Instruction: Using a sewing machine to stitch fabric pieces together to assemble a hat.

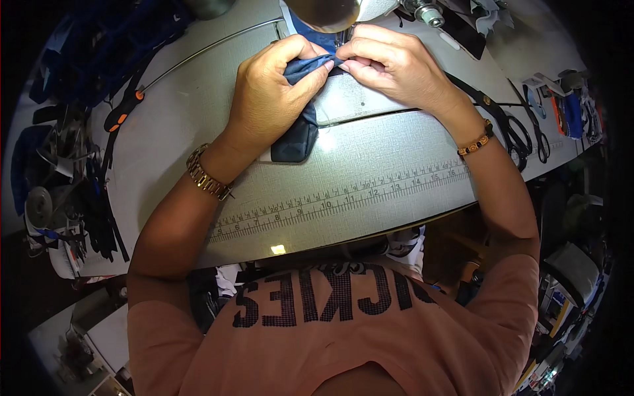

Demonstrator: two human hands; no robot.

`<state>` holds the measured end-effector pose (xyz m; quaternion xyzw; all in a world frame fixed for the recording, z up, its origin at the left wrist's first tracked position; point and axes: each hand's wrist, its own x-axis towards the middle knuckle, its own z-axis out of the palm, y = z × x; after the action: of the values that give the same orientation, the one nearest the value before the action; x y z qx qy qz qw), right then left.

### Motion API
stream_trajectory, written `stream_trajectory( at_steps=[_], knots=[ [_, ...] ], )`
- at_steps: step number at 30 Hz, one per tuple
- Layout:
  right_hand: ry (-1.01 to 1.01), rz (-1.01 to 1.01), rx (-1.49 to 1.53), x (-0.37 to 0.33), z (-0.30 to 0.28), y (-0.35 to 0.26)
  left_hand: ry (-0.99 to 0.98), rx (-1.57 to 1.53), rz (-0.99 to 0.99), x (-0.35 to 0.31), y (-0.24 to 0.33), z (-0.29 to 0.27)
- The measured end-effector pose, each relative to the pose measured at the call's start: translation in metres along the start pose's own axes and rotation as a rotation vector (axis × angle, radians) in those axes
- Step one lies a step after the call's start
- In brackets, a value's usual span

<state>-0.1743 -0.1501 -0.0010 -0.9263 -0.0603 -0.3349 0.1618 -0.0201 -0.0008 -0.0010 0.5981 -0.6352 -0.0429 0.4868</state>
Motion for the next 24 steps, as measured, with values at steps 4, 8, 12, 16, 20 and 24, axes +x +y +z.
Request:
stream_trajectory(
  at_steps=[4, 8, 12, 16, 20, 24],
  knots=[
    [-0.018, -0.022, 0.024, 0.002, -0.003, -0.001, 0.033, -0.024, 0.028, -0.001, 0.003, 0.002],
    [-0.131, -0.094, -0.027, -0.001, -0.017, 0.002, -0.09, 0.053, 0.046, -0.005, 0.015, 0.003],
    [-0.314, -0.071, 0.055, -0.003, -0.034, -0.004, -0.106, 0.357, 0.336, -0.012, 0.018, 0.004],
    [-0.421, -0.027, 0.069, -0.005, -0.042, -0.007, -0.16, 0.381, 0.303, -0.018, 0.023, 0.003],
    [-0.436, -0.035, 0.06, -0.006, -0.045, -0.008, -0.163, 0.366, 0.352, -0.018, 0.022, -0.001],
    [-0.422, -0.029, 0.066, -0.007, -0.044, -0.006, -0.177, 0.37, 0.34, -0.015, 0.018, 0.0]
  ],
)
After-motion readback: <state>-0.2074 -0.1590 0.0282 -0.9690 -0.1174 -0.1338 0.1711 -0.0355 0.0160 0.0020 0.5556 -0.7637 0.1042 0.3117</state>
